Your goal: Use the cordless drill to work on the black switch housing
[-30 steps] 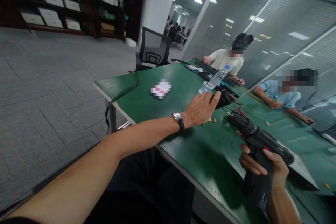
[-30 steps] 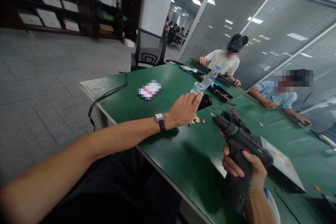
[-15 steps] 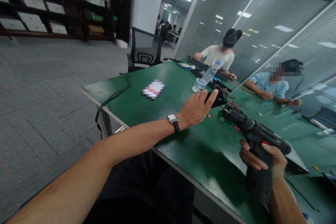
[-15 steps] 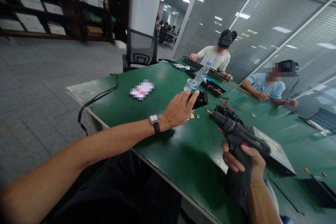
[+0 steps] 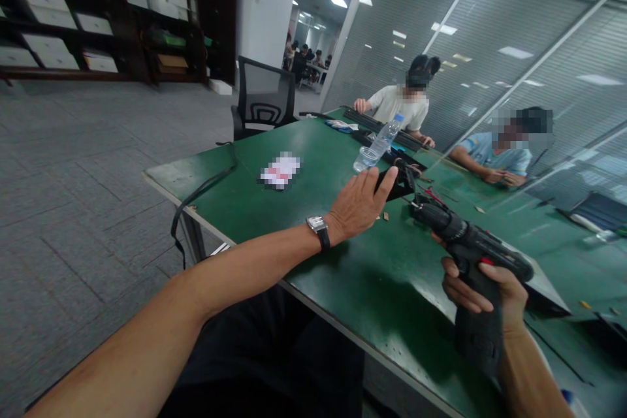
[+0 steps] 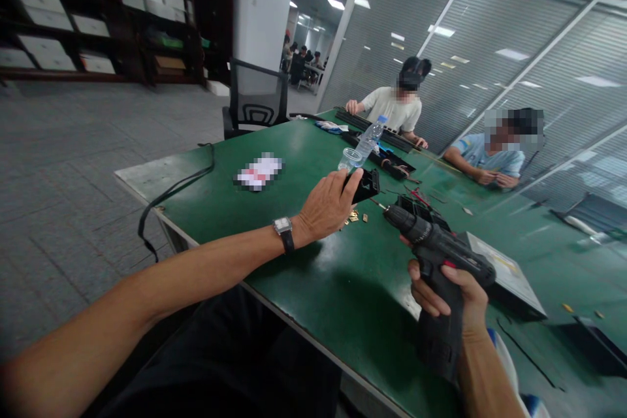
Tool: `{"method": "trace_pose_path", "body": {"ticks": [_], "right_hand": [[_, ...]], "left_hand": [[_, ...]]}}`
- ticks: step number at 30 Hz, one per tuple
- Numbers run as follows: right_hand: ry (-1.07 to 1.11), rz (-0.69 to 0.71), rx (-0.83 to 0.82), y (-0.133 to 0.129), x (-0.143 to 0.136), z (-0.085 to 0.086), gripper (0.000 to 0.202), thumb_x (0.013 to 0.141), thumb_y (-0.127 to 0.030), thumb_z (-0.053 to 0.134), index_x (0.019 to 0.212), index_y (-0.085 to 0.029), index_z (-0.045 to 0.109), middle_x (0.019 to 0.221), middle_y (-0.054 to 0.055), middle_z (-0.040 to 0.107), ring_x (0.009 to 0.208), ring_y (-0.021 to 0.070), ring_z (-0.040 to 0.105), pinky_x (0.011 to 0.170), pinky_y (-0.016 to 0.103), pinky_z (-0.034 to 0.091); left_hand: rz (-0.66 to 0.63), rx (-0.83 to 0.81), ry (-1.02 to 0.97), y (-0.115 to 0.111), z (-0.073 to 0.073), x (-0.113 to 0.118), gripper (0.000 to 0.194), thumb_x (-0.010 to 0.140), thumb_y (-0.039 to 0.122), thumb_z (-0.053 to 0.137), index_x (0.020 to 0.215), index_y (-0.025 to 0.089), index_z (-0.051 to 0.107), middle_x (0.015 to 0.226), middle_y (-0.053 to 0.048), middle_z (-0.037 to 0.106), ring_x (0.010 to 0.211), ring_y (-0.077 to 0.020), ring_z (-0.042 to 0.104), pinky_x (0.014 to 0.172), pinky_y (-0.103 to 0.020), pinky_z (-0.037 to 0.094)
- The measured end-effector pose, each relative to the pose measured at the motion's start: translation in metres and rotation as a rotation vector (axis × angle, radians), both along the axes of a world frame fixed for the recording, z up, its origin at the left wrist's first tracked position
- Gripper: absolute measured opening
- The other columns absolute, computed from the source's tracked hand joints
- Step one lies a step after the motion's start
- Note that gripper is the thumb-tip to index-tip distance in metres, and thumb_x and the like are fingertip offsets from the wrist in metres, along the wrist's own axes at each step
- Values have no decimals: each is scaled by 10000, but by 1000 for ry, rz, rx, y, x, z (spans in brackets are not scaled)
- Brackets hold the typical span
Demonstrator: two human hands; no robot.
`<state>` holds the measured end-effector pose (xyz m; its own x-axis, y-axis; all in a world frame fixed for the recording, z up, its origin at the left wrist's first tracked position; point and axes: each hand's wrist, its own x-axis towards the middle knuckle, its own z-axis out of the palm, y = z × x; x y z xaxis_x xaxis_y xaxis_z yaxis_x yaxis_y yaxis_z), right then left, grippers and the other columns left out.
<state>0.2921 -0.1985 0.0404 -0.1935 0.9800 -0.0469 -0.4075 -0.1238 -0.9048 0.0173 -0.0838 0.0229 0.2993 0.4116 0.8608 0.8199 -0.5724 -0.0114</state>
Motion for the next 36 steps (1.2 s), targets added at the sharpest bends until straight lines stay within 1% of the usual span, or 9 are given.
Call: {"method": "trace_pose_path", "body": {"ticks": [5, 10, 16, 21, 23, 25, 27, 31, 36], "right_hand": [[-3, 12, -20, 0, -10, 3, 453, 849, -312, 504, 1278, -273, 646, 818, 49, 613, 362, 40, 134, 338, 228, 266], [-20, 35, -12, 8, -20, -3, 454, 859, -304, 492, 1284, -216, 629, 864, 72, 646, 378, 64, 233, 371, 240, 337], [-7, 50, -4, 11, -41, -4, 392, 847, -294, 534, 1198, -161, 648, 893, 91, 688, 416, 87, 344, 421, 259, 390], [83, 63, -11, 15, -53, -10, 367, 817, -292, 581, 1144, -140, 648, 867, 89, 706, 419, 94, 399, 443, 267, 427], [111, 70, -10, 17, -55, -14, 339, 818, -290, 588, 1111, -133, 654, 848, 91, 713, 428, 103, 433, 454, 271, 443], [122, 90, -17, 17, -58, -17, 284, 831, -308, 591, 1022, -115, 675, 711, 70, 684, 436, 122, 467, 470, 273, 457], [120, 109, -26, 17, -61, -20, 258, 841, -325, 599, 958, -111, 687, 610, 47, 641, 446, 138, 497, 475, 268, 457], [115, 126, -34, 16, -68, -23, 261, 841, -341, 612, 924, -110, 699, 570, 37, 626, 465, 146, 533, 487, 259, 463], [117, 130, -31, 15, -76, -22, 287, 847, -346, 604, 888, -81, 707, 548, 36, 609, 466, 139, 533, 506, 258, 478]], "left_hand": [[-20, -65, -15, 3, -3, -1, 654, 964, 229, 443, 1530, 77, 155, 1337, -228, 465, 1121, -297, 510, 938, -449, 458], [-88, -202, -81, 11, -10, -6, 720, 914, 237, 524, 1527, 99, 172, 1313, -202, 481, 1140, -293, 502, 992, -455, 451], [-272, -400, -196, 24, -21, -15, 863, 817, 225, 639, 1531, 128, 165, 1320, -180, 468, 1252, -303, 467, 1092, -489, 409], [-405, -532, -337, 36, -27, -19, 899, 763, 281, 734, 1491, 165, 221, 1459, -191, 385, 1381, -336, 406, 1170, -511, 330], [-400, -631, -361, 39, -27, -20, 898, 759, 303, 749, 1476, 174, 224, 1454, -188, 406, 1337, -332, 468, 1140, -509, 369], [-390, -697, -384, 41, -26, -21, 893, 748, 302, 763, 1456, 178, 234, 1389, -173, 472, 1261, -317, 539, 1106, -505, 405], [-399, -711, -409, 44, -25, -21, 870, 735, 279, 773, 1426, 179, 254, 1345, -157, 504, 1238, -301, 554, 1104, -493, 409], [-393, -724, -465, 53, -27, -22, 762, 707, 248, 793, 1318, 186, 343, 1280, -118, 529, 1223, -271, 552, 1102, -472, 417], [-361, -794, -571, 61, -31, -23, 606, 701, 246, 806, 1176, 198, 433, 1112, -50, 585, 1070, -221, 609, 1023, -453, 486]]}}
